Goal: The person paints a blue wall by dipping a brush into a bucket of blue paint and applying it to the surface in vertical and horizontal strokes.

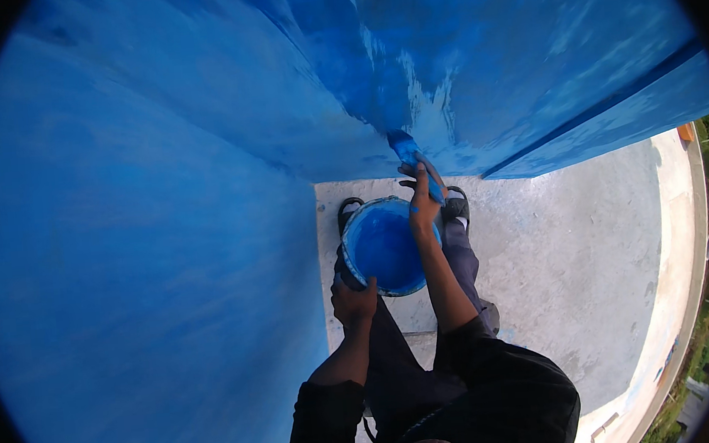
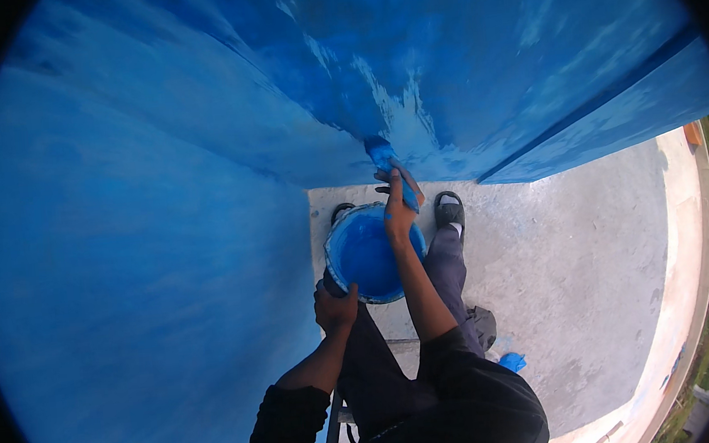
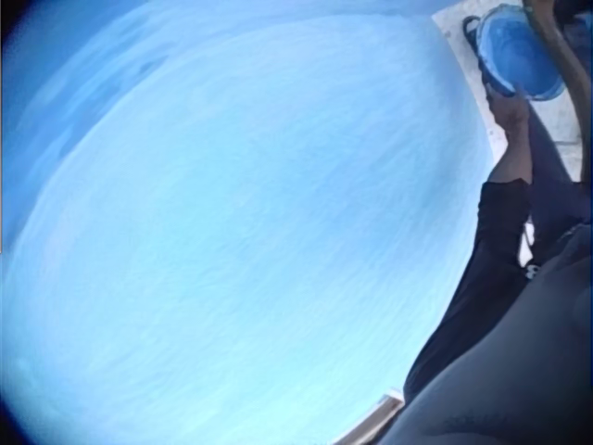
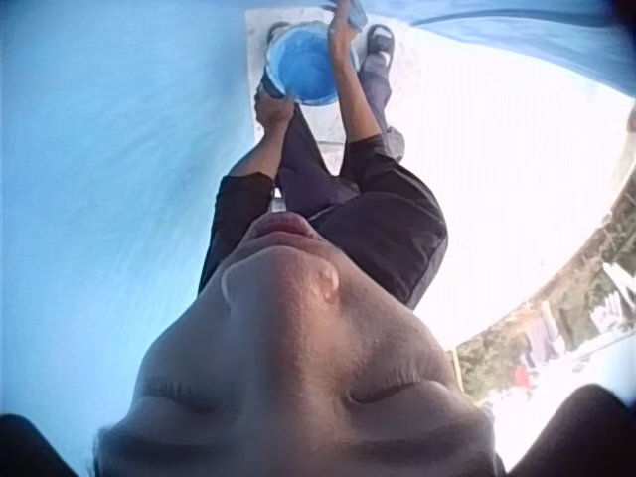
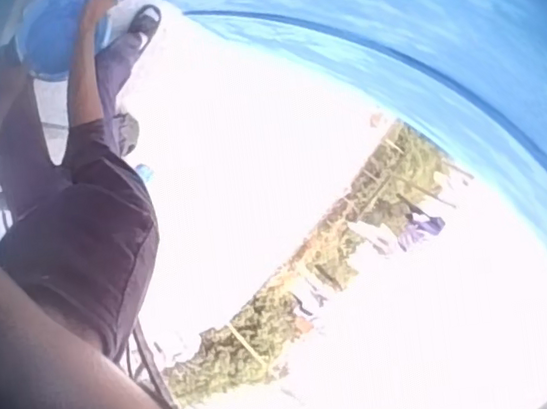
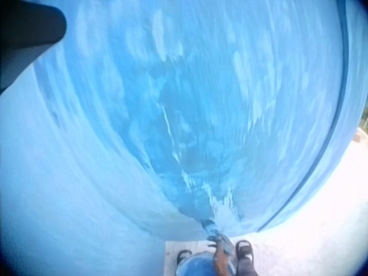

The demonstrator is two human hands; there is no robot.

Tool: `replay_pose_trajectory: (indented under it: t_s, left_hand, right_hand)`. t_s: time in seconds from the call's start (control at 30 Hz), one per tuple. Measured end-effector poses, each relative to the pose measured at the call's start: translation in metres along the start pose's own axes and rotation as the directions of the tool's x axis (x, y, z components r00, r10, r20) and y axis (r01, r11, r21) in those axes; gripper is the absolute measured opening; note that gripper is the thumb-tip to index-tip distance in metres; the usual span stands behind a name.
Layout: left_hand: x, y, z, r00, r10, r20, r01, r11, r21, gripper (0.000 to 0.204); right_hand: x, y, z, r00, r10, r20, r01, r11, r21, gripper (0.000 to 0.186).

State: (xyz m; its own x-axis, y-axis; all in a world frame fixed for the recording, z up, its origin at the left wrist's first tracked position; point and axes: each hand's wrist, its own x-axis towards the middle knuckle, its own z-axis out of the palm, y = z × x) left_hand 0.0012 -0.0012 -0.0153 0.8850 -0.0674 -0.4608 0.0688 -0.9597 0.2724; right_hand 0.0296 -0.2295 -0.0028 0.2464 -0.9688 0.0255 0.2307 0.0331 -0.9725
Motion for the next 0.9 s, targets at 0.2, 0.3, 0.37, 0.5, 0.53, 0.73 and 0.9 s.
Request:
replay_pose_trajectory:
  t_s: [0.2,0.3,0.37,0.5,0.53,0.73,0.9]
  left_hand:
    - [-0.001,0.002,-0.002,1.000,-0.016,0.000,0.016,1.000,0.020,0.086]
    - [0.000,0.002,-0.002,1.000,-0.012,-0.001,0.012,0.999,0.033,0.085]
    - [0.001,0.001,-0.001,1.000,0.004,-0.009,-0.004,0.999,0.040,0.085]
    - [-0.004,0.008,-0.004,1.000,-0.008,0.001,0.008,0.998,0.060,0.086]
    - [-0.004,0.009,-0.004,1.000,-0.006,-0.001,0.006,0.998,0.061,0.086]
    - [-0.004,0.008,-0.004,1.000,-0.016,0.003,0.015,0.996,0.085,0.086]
    - [-0.003,0.005,-0.002,1.000,-0.010,0.002,0.010,0.997,0.077,0.086]
  right_hand:
    - [-0.005,-0.001,-0.003,0.997,0.074,-0.001,-0.074,0.997,0.035,0.040]
    - [-0.004,0.004,-0.008,0.995,0.095,-0.008,-0.094,0.993,0.076,0.038]
    - [-0.003,0.008,-0.011,0.996,0.094,-0.012,-0.092,0.992,0.087,0.038]
    - [0.000,-0.004,-0.015,0.995,0.101,-0.009,-0.100,0.993,0.069,0.040]
    - [0.001,-0.009,-0.016,0.994,0.107,-0.004,-0.107,0.992,0.062,0.041]
    - [-0.005,-0.016,-0.024,0.997,0.078,0.009,-0.079,0.994,0.075,0.038]
    - [-0.011,-0.006,-0.028,0.997,0.071,-0.039,-0.069,0.997,0.045,0.038]
